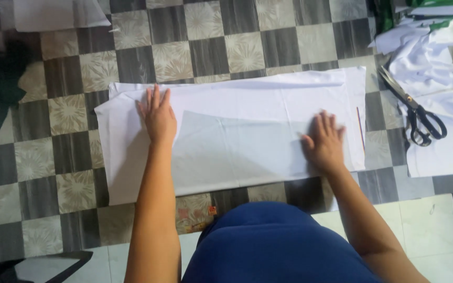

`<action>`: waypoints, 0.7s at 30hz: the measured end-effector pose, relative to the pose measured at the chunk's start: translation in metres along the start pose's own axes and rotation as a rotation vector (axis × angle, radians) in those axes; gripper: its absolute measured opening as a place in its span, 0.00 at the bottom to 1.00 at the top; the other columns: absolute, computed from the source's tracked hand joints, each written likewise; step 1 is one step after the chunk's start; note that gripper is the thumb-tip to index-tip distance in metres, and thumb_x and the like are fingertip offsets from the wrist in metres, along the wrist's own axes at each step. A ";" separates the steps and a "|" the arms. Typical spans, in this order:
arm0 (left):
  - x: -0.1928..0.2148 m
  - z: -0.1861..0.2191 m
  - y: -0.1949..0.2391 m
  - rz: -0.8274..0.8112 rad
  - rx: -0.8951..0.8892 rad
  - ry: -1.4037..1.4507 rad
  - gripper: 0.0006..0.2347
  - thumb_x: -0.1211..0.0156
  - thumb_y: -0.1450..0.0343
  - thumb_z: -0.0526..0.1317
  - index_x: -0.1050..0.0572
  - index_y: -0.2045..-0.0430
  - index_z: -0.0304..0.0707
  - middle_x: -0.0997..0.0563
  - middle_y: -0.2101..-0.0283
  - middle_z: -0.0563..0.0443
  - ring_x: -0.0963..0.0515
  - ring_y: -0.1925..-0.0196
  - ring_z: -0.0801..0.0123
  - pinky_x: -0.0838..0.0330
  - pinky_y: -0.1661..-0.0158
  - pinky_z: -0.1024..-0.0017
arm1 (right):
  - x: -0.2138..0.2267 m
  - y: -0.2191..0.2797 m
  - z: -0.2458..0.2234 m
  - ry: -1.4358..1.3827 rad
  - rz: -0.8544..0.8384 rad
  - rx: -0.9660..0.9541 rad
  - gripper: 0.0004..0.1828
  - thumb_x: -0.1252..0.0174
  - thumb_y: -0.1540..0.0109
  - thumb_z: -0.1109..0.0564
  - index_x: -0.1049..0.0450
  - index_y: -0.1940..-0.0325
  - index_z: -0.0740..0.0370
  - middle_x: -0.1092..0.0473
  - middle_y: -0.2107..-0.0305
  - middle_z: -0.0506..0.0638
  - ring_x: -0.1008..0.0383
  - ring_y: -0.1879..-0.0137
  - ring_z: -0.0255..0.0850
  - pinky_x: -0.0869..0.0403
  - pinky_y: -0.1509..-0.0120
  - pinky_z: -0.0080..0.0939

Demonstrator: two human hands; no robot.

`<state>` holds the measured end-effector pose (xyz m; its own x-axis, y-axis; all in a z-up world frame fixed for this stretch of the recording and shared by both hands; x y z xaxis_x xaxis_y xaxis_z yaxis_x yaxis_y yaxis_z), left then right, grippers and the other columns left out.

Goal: Cut white fabric into specific patterns using large scissors on a checkered table

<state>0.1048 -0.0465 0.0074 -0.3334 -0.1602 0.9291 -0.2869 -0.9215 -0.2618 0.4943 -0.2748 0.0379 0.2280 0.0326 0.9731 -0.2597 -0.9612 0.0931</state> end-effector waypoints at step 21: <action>-0.022 -0.040 -0.038 0.306 -0.108 0.046 0.07 0.31 0.39 0.36 0.23 0.73 0.49 0.23 0.55 0.58 0.28 0.48 0.62 0.36 0.48 0.61 | -0.020 -0.147 0.086 -0.011 0.490 0.091 0.13 0.33 0.43 0.58 0.26 0.56 0.55 0.39 0.40 0.57 0.41 0.36 0.64 0.42 0.40 0.68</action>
<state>0.0875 0.0057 -0.0139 -0.4587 -0.4054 0.7907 -0.2595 -0.7899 -0.5556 0.6089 -0.1574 -0.0137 0.1095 -0.4316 0.8954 -0.2558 -0.8827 -0.3942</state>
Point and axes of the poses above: each hand's wrist, its own y-axis away from the middle knuckle, its own x-axis out of the back of the hand, z = x × y, the point moved 1 cm from there along -y, towards the middle knuckle
